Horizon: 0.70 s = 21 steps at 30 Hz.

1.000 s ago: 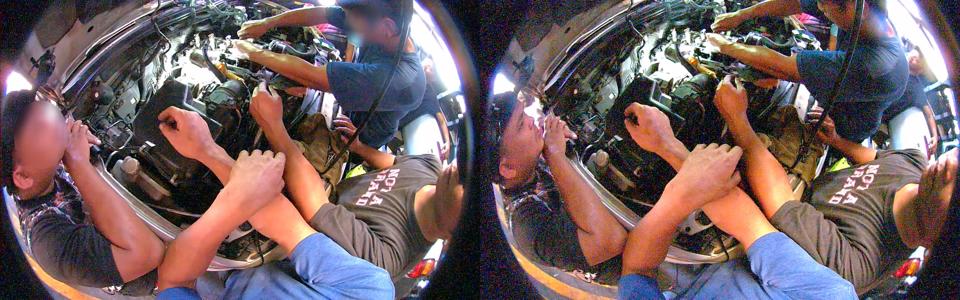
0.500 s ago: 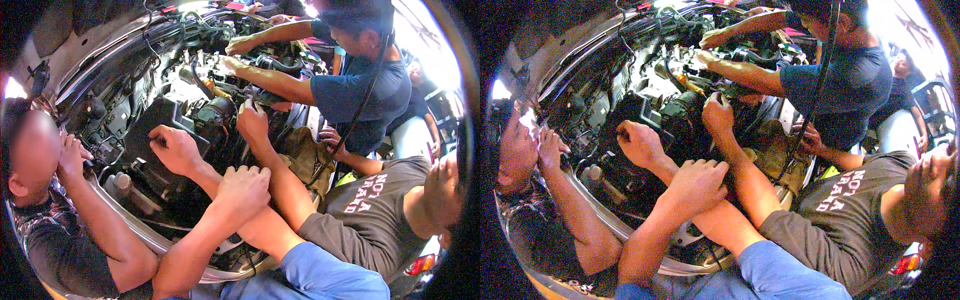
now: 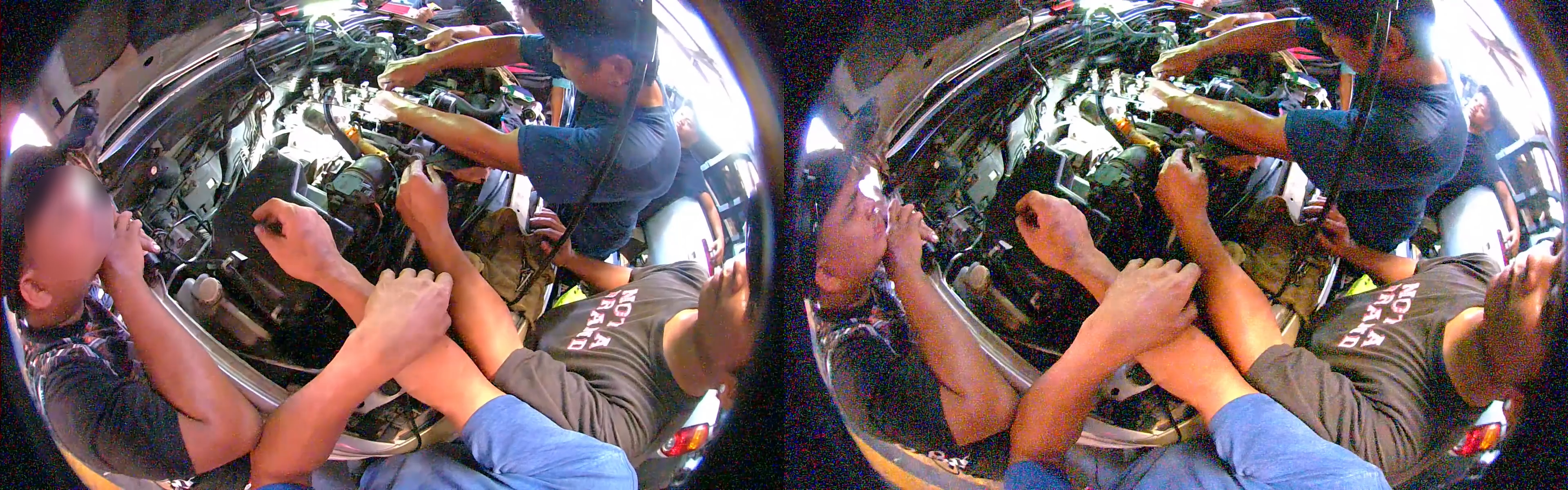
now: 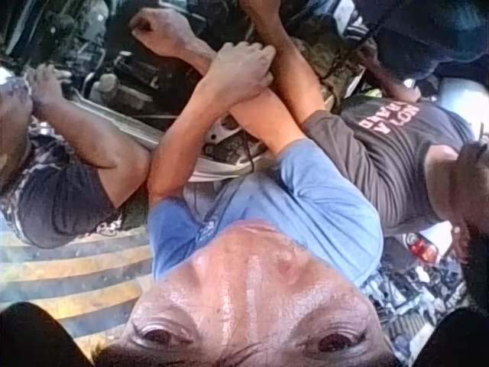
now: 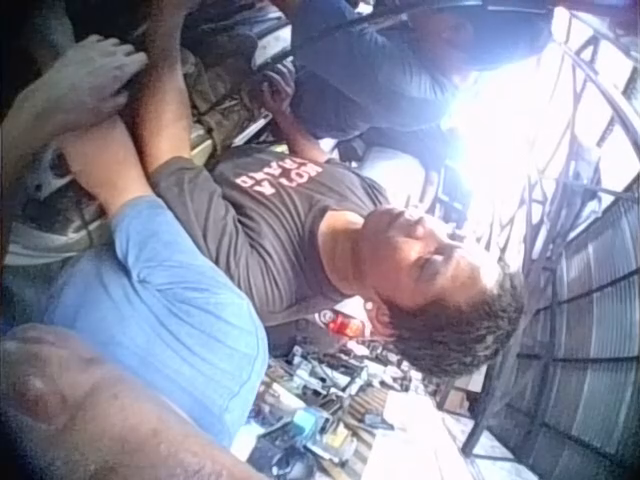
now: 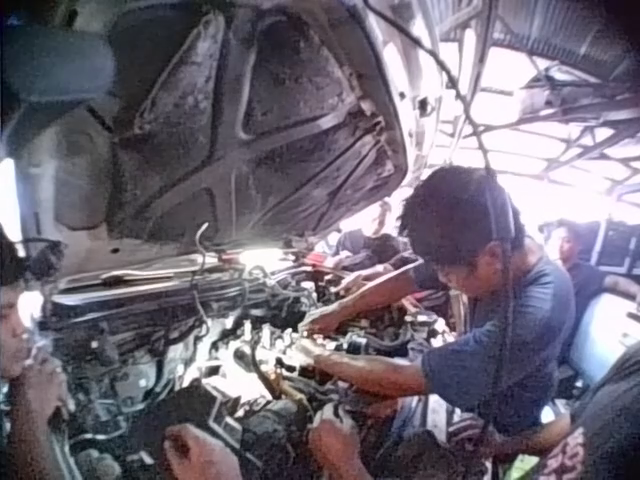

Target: Perform repairs on a vehicle engine under the hood with assistance from multiple people.

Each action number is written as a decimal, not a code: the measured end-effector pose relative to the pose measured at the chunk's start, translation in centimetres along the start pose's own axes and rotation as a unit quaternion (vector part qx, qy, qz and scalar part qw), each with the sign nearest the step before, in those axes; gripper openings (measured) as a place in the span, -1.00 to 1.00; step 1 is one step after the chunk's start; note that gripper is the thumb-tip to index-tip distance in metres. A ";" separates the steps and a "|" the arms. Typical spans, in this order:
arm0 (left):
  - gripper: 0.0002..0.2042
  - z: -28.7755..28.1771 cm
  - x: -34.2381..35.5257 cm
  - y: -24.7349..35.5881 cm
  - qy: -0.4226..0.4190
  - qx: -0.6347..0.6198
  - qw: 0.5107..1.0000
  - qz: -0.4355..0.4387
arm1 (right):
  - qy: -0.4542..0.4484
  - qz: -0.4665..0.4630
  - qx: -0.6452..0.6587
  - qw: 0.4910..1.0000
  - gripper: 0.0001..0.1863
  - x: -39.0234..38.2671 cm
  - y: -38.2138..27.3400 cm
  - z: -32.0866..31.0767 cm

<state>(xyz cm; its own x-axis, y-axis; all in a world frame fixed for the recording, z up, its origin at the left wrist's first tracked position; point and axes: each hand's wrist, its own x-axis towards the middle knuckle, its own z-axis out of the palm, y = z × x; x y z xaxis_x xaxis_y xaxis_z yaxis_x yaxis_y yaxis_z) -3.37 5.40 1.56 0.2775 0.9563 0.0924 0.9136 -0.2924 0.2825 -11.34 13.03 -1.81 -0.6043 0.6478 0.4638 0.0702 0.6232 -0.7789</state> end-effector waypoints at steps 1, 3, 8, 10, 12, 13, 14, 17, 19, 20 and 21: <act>-0.70 0.0 0.0 0.0 0.001 0.002 1.000 0.004 | 0.001 0.003 -0.011 1.000 -0.77 0.0 0.0 0.1; -0.70 0.0 0.0 0.0 0.007 -0.005 1.000 0.004 | 0.006 -0.010 -0.004 1.000 -0.76 0.0 0.2 0.1; -0.71 -0.1 -0.1 0.0 0.005 0.000 1.000 0.006 | 0.003 0.000 -0.006 1.000 -0.76 0.0 0.3 0.2; -0.71 -0.1 0.0 0.0 -0.002 0.004 1.000 0.007 | 0.004 -0.001 -0.008 1.000 -0.76 0.0 0.3 0.2; -0.71 -0.2 -0.1 0.0 0.006 0.001 1.000 0.008 | 0.002 -0.001 -0.003 1.000 -0.76 0.0 0.3 0.2; -0.71 -0.2 -0.1 0.1 0.004 0.001 1.000 0.011 | -0.001 0.007 -0.003 1.000 -0.76 0.0 0.3 0.1; -0.71 -0.2 -0.1 0.1 0.009 -0.003 1.000 0.011 | -0.002 0.007 -0.002 1.000 -0.76 0.0 0.3 0.2; -0.70 -0.2 0.0 0.1 0.008 0.006 1.000 0.007 | 0.019 -0.028 -0.013 0.999 -0.75 0.1 0.3 0.1; -0.70 -0.2 0.0 0.1 -0.006 0.006 1.000 0.003 | -0.006 0.012 -0.010 1.000 -0.75 0.0 0.2 0.0; -0.70 -0.2 0.0 0.0 -0.002 0.004 1.000 0.001 | -0.009 0.014 -0.008 1.000 -0.75 0.0 0.1 0.0; -0.70 -0.3 -0.1 0.0 -0.002 0.000 1.000 0.003 | -0.001 0.003 -0.009 1.000 -0.75 0.0 0.1 0.1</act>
<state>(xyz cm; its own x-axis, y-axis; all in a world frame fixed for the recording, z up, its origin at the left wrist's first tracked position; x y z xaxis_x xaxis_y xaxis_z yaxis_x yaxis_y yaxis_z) -3.46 5.35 1.80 0.2840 0.9545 0.0909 0.9117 -0.2981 0.2828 -11.36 13.05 -1.92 -0.6051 0.6507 0.4587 0.0883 0.6275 -0.7736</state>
